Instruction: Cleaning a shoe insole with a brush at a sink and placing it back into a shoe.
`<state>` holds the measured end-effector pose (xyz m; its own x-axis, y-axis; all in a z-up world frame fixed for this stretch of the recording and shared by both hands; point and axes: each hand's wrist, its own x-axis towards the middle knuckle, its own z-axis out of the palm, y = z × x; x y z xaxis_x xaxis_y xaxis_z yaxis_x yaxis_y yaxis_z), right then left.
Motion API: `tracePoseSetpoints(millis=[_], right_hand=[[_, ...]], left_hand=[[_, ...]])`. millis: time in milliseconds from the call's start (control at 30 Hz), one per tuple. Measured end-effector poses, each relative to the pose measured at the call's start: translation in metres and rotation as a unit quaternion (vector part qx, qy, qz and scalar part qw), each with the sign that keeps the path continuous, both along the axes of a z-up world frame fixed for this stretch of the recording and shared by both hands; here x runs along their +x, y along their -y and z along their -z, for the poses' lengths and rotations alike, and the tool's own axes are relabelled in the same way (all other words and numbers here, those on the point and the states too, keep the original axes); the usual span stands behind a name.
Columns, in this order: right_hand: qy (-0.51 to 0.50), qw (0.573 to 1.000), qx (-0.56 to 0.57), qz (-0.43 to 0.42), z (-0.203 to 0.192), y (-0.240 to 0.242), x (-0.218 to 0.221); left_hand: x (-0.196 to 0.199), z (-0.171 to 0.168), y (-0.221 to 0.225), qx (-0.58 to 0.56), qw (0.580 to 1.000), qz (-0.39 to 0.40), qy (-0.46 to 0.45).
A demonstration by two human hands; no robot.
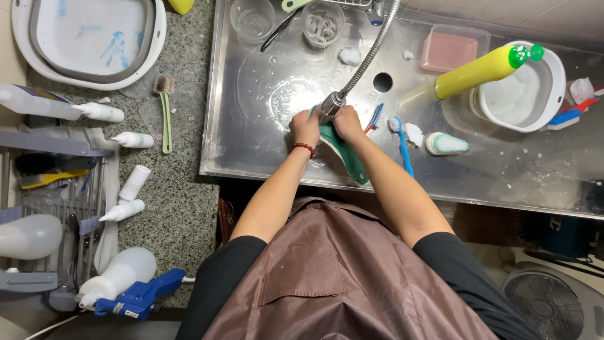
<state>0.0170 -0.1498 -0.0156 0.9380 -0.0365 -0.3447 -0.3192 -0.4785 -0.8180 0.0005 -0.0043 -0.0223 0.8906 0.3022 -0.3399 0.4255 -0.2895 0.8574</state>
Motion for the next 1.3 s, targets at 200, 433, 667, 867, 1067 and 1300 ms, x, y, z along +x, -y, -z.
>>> tracePoseSetpoints(millis=[200, 433, 667, 867, 1067, 1300], right_hand=[[-0.023, 0.992, 0.002, -0.12, -0.048, -0.01, -0.002], [-0.091, 0.977, 0.143, -0.132, -0.045, -0.019, 0.004], [-0.051, 0.975, 0.182, -0.118, -0.027, -0.01, 0.011], [-0.044, 0.977, 0.152, -0.142, -0.042, 0.004, 0.018], [0.037, 0.982, 0.156, -0.105, -0.006, 0.002, 0.009], [-0.089, 0.98, 0.138, -0.114, -0.039, 0.009, 0.002]], left_hand=[[0.0, -0.027, -0.035, -0.253, 0.965, -0.057, 0.028], [0.011, -0.01, -0.059, -0.188, 0.98, -0.066, 0.027], [0.014, 0.0, -0.053, -0.305, 0.935, -0.175, 0.039], [0.011, -0.057, -0.059, -0.434, 0.86, -0.263, -0.053], [0.001, -0.014, -0.032, -0.158, 0.972, -0.172, 0.004], [0.021, -0.007, -0.043, -0.239, 0.931, -0.277, 0.001]])
